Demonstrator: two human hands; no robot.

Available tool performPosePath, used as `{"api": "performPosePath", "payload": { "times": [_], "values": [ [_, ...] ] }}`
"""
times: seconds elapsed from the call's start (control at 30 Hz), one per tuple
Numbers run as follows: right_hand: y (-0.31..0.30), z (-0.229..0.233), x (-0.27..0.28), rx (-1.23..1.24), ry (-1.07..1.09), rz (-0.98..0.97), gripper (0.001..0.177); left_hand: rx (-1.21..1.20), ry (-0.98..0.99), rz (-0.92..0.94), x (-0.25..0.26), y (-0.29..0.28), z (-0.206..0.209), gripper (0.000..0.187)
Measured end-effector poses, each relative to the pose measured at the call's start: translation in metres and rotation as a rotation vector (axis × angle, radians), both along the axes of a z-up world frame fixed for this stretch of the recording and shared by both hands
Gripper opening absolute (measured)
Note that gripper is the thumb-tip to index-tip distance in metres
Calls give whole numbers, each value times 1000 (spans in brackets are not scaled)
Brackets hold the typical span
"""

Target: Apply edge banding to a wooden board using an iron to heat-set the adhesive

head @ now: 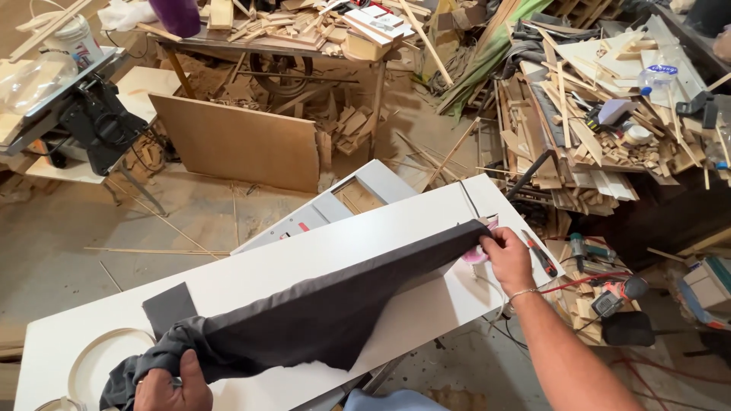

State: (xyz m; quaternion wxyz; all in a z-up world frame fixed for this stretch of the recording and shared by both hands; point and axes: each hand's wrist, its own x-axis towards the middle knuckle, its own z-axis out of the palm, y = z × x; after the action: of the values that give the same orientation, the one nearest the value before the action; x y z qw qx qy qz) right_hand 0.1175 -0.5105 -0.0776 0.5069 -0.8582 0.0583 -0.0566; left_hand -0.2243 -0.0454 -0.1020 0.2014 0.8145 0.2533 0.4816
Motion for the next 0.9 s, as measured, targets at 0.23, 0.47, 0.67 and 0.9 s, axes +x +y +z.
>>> {"api": "performPosePath", "payload": {
  "times": [0.23,0.47,0.67,0.9],
  "values": [
    [1,25,11,373,-21,-56,7,-11,15,62,-2,5,-26,28],
    [-27,-8,80,665,8,-243,12,-14,8,141,-3,14,-52,31],
    [-15,32,56,-302,-68,-35,28,113,-58,111,1,11,-46,28],
    [14,17,18,-510,-762,419,14,-36,37,155,-5,10,-47,43]
  ]
}}
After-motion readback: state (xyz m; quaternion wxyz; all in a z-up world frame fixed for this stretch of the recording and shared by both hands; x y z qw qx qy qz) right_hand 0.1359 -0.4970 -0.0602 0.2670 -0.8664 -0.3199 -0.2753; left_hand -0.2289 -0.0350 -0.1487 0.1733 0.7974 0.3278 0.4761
